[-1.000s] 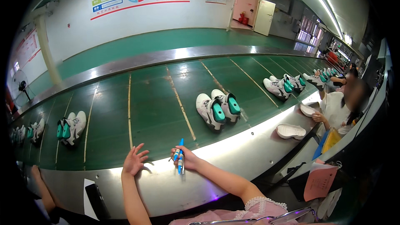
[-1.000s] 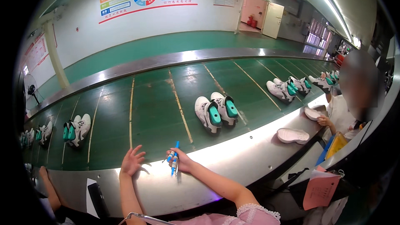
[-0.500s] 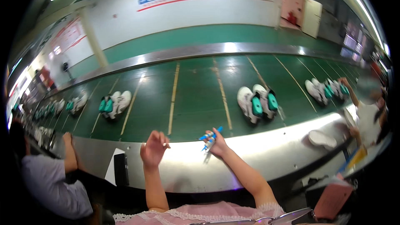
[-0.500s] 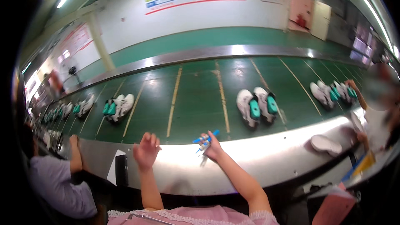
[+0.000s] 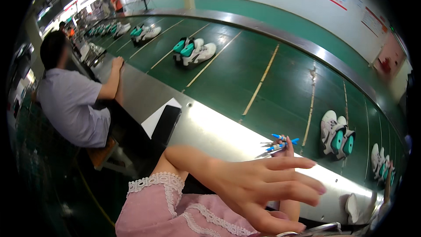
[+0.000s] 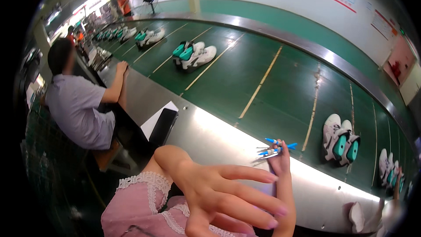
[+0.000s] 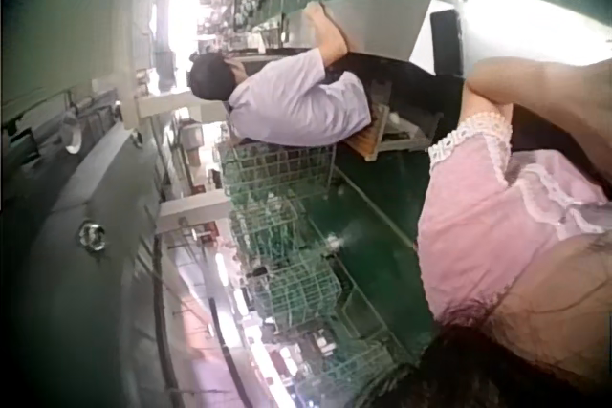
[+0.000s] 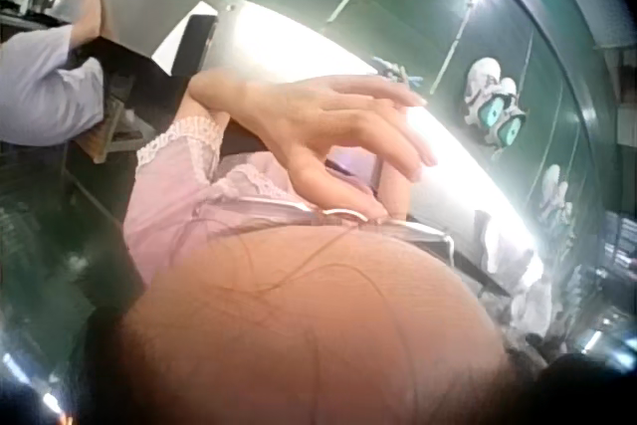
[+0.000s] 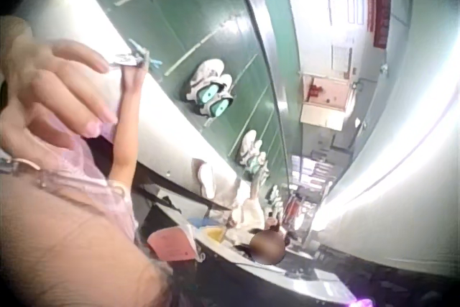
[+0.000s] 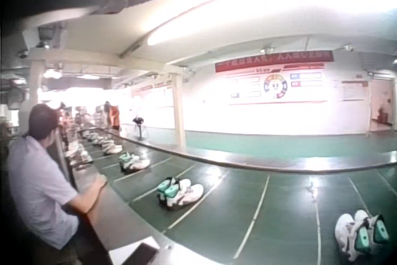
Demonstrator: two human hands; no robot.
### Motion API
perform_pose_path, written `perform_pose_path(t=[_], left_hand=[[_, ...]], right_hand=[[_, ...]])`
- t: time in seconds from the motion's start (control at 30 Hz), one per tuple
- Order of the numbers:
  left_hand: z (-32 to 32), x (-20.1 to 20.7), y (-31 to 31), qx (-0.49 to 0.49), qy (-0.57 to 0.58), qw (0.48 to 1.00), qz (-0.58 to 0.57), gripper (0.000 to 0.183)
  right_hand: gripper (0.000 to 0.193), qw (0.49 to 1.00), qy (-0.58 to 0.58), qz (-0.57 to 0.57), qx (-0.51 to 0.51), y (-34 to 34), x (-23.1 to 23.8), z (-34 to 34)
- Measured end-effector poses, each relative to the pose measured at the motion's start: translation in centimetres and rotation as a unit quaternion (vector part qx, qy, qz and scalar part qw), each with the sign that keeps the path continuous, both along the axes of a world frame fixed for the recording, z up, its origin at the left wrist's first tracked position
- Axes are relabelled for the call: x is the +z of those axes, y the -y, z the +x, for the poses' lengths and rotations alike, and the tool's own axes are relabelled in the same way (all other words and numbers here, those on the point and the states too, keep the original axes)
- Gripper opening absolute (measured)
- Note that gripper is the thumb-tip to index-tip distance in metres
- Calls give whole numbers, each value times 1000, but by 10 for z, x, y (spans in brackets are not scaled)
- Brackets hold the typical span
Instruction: The person uses a pair of blue-handled pliers to trim excess material from the heel area of white sneakers with teal accents. The person picks up shoes from a moving conveyor belt, performs the trimming action, and places the shoes back on the belt. The task is performed repeatedly on multiple units in a factory setting.
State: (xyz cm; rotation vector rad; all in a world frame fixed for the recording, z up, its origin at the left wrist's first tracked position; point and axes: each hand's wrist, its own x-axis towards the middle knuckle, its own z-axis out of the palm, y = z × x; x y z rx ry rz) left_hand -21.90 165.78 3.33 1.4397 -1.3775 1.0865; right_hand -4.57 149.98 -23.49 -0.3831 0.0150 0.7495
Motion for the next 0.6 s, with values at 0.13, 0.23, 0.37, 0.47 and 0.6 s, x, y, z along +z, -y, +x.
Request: perform_pose_path(t=[0.13, 0.23, 0.37, 0.47, 0.6], left_hand=[[24, -22, -32, 53, 124, 990, -51, 22], [61, -68, -96, 224, 96, 969, 35, 20], [155, -136, -224, 433, -181, 880, -71, 40], [194, -224, -360, 691, -231, 656, -196, 70], [225, -246, -423, 722, -369, 542, -223, 97]], right_hand=[[39, 984, 46, -167, -29, -1, 4, -7], [44, 983, 84, -164, -18, -2, 5, -7], [45, 988, 69, -134, -22, 0, 2, -2], [47, 992, 47, -114, 6, -8, 6, 2], [47, 992, 36, -121, 17, -6, 3, 5]])
